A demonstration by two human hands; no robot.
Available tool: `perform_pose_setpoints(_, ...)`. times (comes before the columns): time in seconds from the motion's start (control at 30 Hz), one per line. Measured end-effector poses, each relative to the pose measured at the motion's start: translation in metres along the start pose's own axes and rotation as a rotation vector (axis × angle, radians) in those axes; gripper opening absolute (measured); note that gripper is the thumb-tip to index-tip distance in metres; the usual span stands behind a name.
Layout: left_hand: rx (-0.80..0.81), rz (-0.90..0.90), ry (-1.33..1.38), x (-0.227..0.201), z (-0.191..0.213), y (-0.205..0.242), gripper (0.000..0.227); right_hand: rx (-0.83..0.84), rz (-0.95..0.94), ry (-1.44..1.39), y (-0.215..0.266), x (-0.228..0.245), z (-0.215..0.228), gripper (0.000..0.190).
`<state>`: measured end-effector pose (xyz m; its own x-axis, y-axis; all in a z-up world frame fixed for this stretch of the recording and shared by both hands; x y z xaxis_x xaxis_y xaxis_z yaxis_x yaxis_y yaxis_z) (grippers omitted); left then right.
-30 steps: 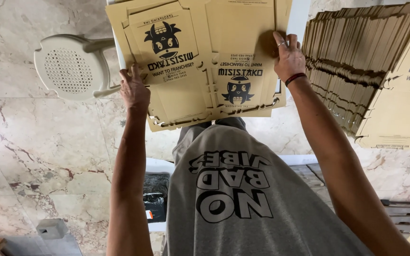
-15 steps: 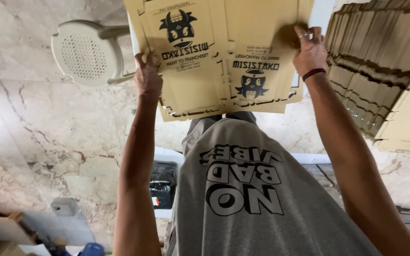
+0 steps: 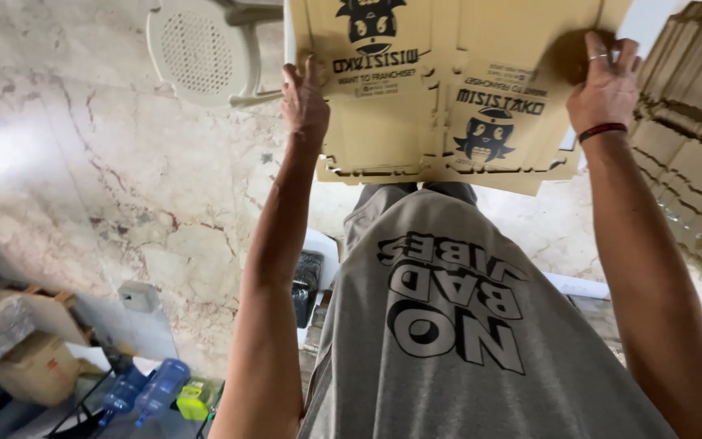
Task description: The person assembles flat cardboard boxes by hand. They fold the side flaps and tuck the tabs into slots to form the box structure, repeating the process for multiple units.
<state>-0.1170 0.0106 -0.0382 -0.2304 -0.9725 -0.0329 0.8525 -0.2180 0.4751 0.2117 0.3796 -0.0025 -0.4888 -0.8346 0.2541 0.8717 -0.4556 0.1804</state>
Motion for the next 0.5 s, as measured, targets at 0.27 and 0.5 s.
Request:
perform_pose_setpoints(0.27,0.155,-0.027,0.124,0.001,0.029,0.002,0.078,0.009,0.010,-0.086,-0.001,0.000,0.013,0.070)
perform_pose_setpoints(0.5,0.237,-0.044,0.261,0.007,0.026,-0.008,0.066,0.103,-0.004,-0.160,-0.006,-0.011,0.014,0.065)
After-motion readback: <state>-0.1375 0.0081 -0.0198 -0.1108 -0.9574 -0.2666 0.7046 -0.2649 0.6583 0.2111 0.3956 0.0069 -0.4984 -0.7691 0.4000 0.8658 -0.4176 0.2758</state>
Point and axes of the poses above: each hand's wrist, its own y-axis away from the middle knuckle, its own z-axis out of the back of the hand, x = y × z, the point moved 3 cm from there along -y, towards the middle knuckle, and after that the axes turned 12 degrees about z, right-handed, at the moved point
